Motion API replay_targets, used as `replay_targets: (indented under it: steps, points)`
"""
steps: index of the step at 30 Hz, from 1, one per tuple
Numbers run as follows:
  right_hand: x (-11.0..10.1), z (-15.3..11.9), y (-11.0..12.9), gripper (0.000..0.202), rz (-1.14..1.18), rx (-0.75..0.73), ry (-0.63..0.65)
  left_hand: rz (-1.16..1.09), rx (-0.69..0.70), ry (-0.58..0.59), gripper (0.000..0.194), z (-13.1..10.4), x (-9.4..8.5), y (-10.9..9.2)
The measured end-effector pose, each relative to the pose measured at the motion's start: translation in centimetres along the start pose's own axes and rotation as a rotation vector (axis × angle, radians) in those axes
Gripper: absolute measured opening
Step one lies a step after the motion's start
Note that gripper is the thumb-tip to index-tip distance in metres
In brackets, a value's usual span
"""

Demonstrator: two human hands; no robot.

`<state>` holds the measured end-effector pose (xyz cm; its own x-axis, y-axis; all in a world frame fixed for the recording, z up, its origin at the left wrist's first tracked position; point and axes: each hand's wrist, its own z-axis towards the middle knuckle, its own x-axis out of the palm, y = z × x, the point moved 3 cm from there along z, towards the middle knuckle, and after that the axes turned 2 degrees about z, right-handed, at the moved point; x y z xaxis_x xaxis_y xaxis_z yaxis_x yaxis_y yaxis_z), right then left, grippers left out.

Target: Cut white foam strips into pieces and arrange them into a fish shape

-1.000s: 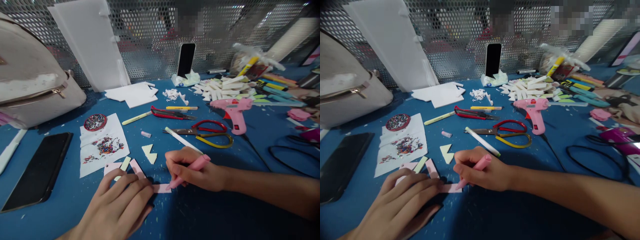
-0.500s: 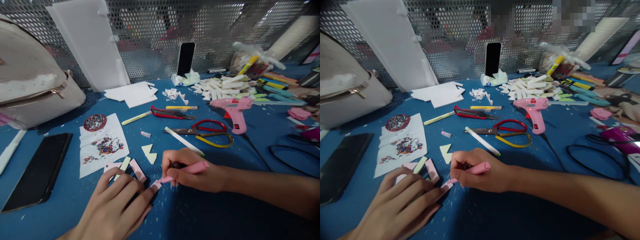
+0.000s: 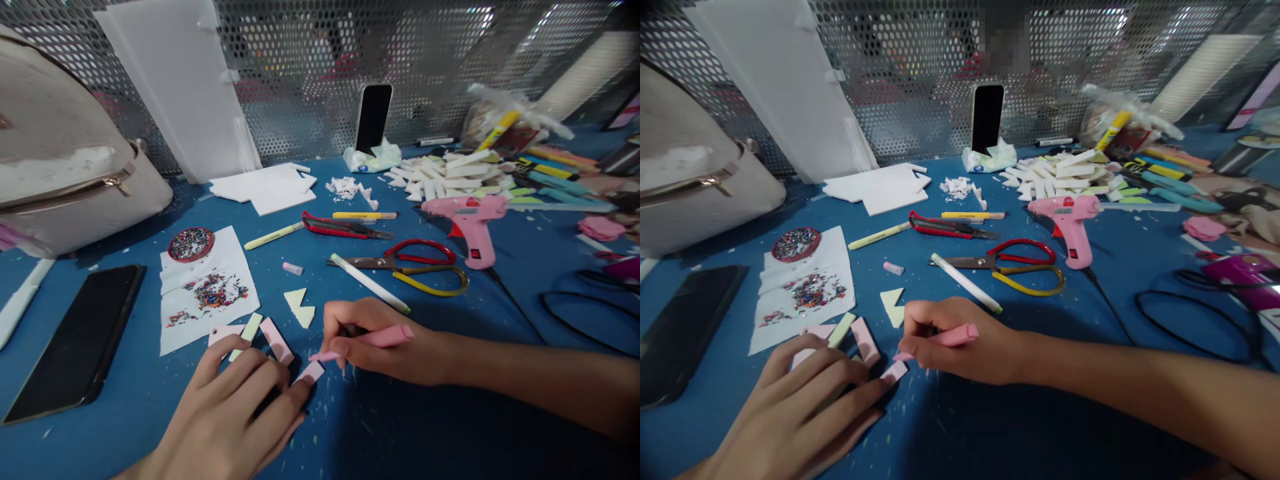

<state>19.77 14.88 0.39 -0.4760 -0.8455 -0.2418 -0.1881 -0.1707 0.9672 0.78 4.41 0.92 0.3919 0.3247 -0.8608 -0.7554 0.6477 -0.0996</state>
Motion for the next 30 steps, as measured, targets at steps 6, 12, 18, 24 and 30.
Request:
replay_targets:
  steps: [6,12,18,24,30]
  points:
    - [0.03,0.02,0.17,0.034,-0.03,-0.009,0.01,0.014,0.0,0.002,0.021,0.11,-0.17,-0.09]
    - [0.12,-0.04,-0.02,0.037,0.001,-0.019,0.011,0.036,-0.001,-0.008,0.027,0.75,-0.45,-0.31]
    - [0.1,-0.08,0.04,0.036,-0.025,-0.027,0.034,0.008,-0.007,-0.009,0.025,0.39,-0.33,-0.37]
    - [0.22,-0.04,0.22,0.036,-0.05,-0.042,0.07,-0.008,0.002,0.025,0.019,-0.06,-0.16,-0.17]
    - [0.17,-0.01,0.29,0.039,-0.069,-0.049,0.086,-0.008,0.003,0.016,0.019,-0.12,0.04,-0.17]
